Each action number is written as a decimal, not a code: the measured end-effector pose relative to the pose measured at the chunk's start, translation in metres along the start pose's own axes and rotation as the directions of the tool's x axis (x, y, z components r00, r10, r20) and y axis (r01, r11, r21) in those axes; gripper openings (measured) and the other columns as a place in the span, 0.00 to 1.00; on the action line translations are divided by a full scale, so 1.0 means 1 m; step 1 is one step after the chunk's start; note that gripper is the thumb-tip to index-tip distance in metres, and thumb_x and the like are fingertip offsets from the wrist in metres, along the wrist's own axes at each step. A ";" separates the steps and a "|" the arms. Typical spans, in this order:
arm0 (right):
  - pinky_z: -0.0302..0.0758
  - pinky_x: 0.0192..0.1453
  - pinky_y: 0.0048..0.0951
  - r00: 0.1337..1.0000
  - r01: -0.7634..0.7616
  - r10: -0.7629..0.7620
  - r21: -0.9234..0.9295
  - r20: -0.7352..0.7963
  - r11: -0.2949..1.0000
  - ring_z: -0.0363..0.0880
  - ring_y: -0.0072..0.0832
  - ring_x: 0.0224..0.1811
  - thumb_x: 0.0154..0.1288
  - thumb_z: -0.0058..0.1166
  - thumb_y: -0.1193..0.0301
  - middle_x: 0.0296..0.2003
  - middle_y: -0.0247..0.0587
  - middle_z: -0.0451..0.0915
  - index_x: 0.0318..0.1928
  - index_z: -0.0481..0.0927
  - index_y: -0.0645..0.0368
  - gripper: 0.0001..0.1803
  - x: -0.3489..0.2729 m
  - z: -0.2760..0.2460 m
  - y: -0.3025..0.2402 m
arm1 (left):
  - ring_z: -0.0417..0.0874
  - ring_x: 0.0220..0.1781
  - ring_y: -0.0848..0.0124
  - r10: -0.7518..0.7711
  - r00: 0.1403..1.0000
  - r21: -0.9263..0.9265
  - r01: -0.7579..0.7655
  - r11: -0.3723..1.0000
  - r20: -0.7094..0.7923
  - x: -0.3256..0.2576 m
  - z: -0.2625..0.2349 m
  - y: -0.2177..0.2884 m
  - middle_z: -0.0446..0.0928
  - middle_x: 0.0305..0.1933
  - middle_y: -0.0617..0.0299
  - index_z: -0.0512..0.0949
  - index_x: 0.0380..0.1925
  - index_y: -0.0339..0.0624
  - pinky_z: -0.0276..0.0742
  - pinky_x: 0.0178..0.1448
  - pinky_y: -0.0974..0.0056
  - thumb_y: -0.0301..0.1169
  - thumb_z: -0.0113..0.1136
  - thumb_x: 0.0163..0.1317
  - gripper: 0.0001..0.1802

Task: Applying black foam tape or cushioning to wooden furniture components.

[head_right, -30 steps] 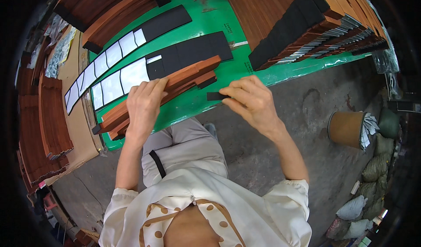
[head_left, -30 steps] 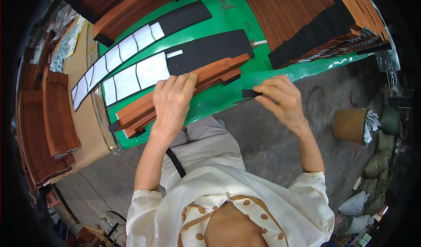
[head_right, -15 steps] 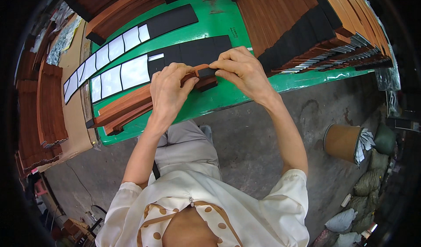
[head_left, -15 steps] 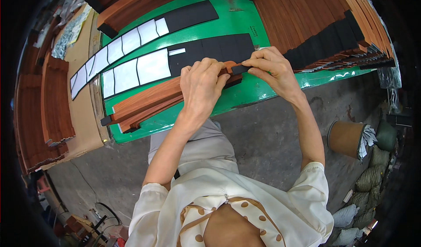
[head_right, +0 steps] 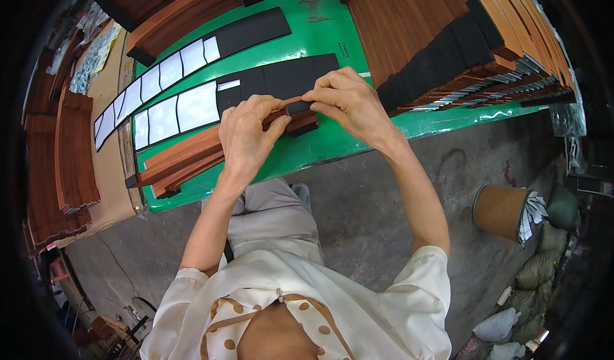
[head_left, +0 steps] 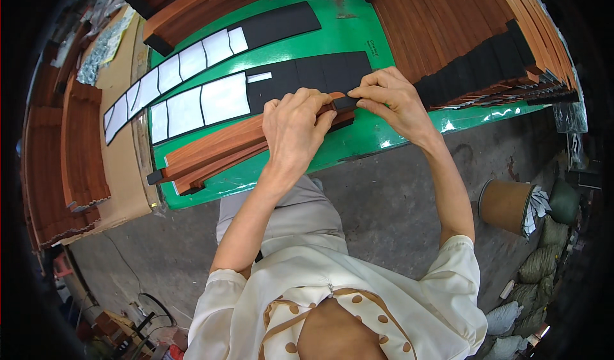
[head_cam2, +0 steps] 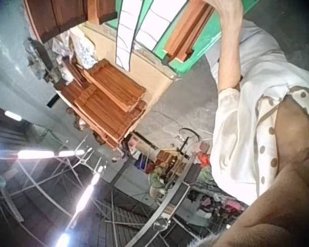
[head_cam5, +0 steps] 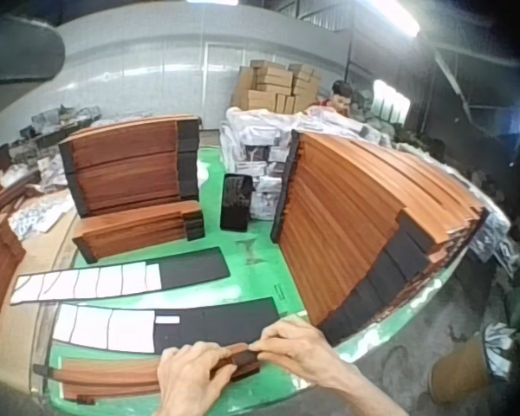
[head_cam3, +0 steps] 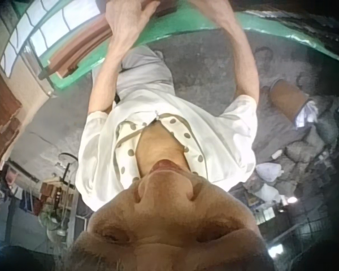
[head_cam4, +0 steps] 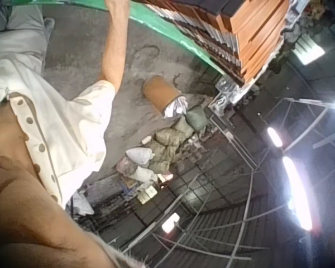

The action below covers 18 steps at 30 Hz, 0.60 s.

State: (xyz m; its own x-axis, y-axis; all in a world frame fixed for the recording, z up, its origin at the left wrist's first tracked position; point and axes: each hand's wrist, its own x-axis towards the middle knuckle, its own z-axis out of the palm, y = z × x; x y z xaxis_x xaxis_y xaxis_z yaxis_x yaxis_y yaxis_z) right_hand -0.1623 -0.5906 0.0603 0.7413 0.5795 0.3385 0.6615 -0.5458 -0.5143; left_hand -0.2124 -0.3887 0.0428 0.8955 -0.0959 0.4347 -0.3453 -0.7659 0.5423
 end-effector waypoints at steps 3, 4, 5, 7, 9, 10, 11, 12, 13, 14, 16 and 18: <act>0.71 0.45 0.32 1.000 0.001 -0.001 0.005 0.003 1.000 0.72 0.31 0.42 0.54 0.62 0.72 0.35 0.31 0.77 0.40 0.84 0.55 0.11 0.000 0.000 0.001 | 0.77 0.32 0.70 -0.003 1.000 -0.001 0.003 1.000 0.010 0.000 0.000 -0.001 0.80 0.34 0.68 0.82 0.32 0.46 0.63 0.39 0.63 0.32 0.68 0.49 0.10; 0.71 0.45 0.32 1.000 0.000 0.000 0.006 0.004 1.000 0.72 0.31 0.42 0.54 0.62 0.71 0.35 0.30 0.77 0.40 0.84 0.55 0.11 0.000 -0.001 0.001 | 0.77 0.32 0.70 -0.004 1.000 -0.001 0.004 1.000 0.012 0.000 0.000 -0.001 0.80 0.34 0.68 0.82 0.32 0.46 0.63 0.39 0.63 0.32 0.68 0.49 0.10; 0.71 0.45 0.32 1.000 -0.001 0.001 0.007 0.005 1.000 0.72 0.31 0.42 0.54 0.62 0.71 0.35 0.30 0.77 0.40 0.84 0.55 0.11 0.000 -0.001 0.000 | 0.77 0.32 0.70 -0.007 1.000 -0.001 0.007 1.000 0.010 0.000 0.000 0.000 0.80 0.34 0.68 0.82 0.32 0.46 0.63 0.39 0.63 0.33 0.68 0.49 0.10; 0.71 0.45 0.32 1.000 -0.008 0.008 0.021 0.004 1.000 0.72 0.31 0.42 0.54 0.62 0.71 0.35 0.30 0.77 0.40 0.84 0.54 0.11 0.000 -0.002 -0.001 | 0.77 0.32 0.70 -0.011 1.000 -0.001 0.011 1.000 0.009 0.000 0.000 0.000 0.80 0.34 0.68 0.82 0.32 0.45 0.63 0.39 0.63 0.33 0.68 0.49 0.10; 0.71 0.45 0.32 1.000 -0.013 0.013 0.024 0.009 1.000 0.72 0.31 0.42 0.54 0.62 0.71 0.35 0.30 0.77 0.40 0.84 0.54 0.11 0.001 -0.002 -0.002 | 0.77 0.32 0.69 -0.014 1.000 -0.003 0.014 1.000 0.005 0.000 0.000 0.000 0.80 0.34 0.68 0.82 0.32 0.45 0.63 0.40 0.63 0.33 0.68 0.49 0.10; 0.71 0.45 0.32 1.000 -0.018 0.017 0.027 0.013 0.999 0.72 0.31 0.42 0.54 0.62 0.71 0.35 0.30 0.77 0.40 0.84 0.54 0.11 0.001 -0.002 -0.003 | 0.77 0.32 0.69 -0.015 1.000 -0.003 0.015 1.000 0.005 0.000 0.000 0.000 0.80 0.34 0.68 0.82 0.32 0.45 0.63 0.40 0.63 0.33 0.68 0.49 0.10; 0.71 0.45 0.32 1.000 -0.018 0.018 0.027 0.014 0.999 0.72 0.31 0.42 0.54 0.62 0.71 0.35 0.30 0.77 0.40 0.84 0.54 0.11 0.001 -0.002 -0.002 | 0.77 0.32 0.69 -0.020 1.000 -0.001 0.021 1.000 0.013 -0.001 0.000 0.000 0.80 0.33 0.68 0.82 0.32 0.45 0.63 0.40 0.63 0.33 0.68 0.49 0.10; 0.71 0.45 0.32 1.000 -0.012 0.012 0.026 0.013 1.000 0.72 0.31 0.42 0.53 0.62 0.71 0.35 0.30 0.77 0.40 0.84 0.55 0.11 0.001 -0.002 -0.002 | 0.77 0.32 0.69 -0.026 0.999 0.000 0.026 1.000 0.020 -0.001 0.000 -0.001 0.80 0.33 0.67 0.82 0.32 0.45 0.63 0.40 0.63 0.33 0.68 0.49 0.10; 0.71 0.45 0.32 1.000 -0.006 0.006 0.025 0.012 1.000 0.72 0.31 0.42 0.53 0.62 0.71 0.35 0.30 0.77 0.40 0.84 0.55 0.12 0.001 -0.001 -0.001 | 0.77 0.32 0.69 -0.026 0.999 0.000 0.026 1.000 0.020 0.000 0.000 0.000 0.80 0.33 0.67 0.82 0.32 0.45 0.63 0.40 0.63 0.33 0.68 0.49 0.10; 0.71 0.45 0.32 1.000 -0.006 0.006 0.025 0.012 1.000 0.72 0.31 0.42 0.53 0.62 0.71 0.35 0.30 0.77 0.40 0.84 0.55 0.12 0.001 -0.001 -0.001 | 0.77 0.32 0.69 -0.023 1.000 -0.002 0.023 1.000 0.018 0.000 0.000 0.000 0.80 0.33 0.68 0.82 0.32 0.45 0.63 0.40 0.63 0.33 0.68 0.49 0.10; 0.71 0.44 0.32 1.000 0.009 -0.009 0.022 0.008 1.000 0.71 0.31 0.42 0.53 0.62 0.72 0.34 0.31 0.77 0.40 0.84 0.55 0.12 0.002 -0.001 -0.001 | 0.77 0.32 0.69 -0.022 1.000 -0.003 0.022 1.000 0.015 0.000 0.000 0.000 0.80 0.33 0.68 0.82 0.32 0.45 0.63 0.40 0.63 0.33 0.68 0.50 0.09; 0.71 0.44 0.32 1.000 0.007 -0.007 0.024 0.011 1.000 0.71 0.31 0.42 0.53 0.62 0.72 0.34 0.31 0.76 0.40 0.84 0.55 0.11 0.003 -0.001 -0.001 | 0.77 0.32 0.69 -0.014 1.000 -0.005 0.014 1.000 0.004 0.000 0.000 0.000 0.79 0.33 0.68 0.82 0.31 0.45 0.63 0.40 0.63 0.33 0.68 0.50 0.09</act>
State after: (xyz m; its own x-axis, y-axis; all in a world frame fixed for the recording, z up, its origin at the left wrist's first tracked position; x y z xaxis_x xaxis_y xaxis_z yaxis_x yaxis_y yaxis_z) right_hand -0.1608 -0.5895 0.0624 0.7353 0.5902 0.3331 0.6635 -0.5269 -0.5312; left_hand -0.2125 -0.3884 0.0426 0.9011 -0.0878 0.4247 -0.3344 -0.7642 0.5515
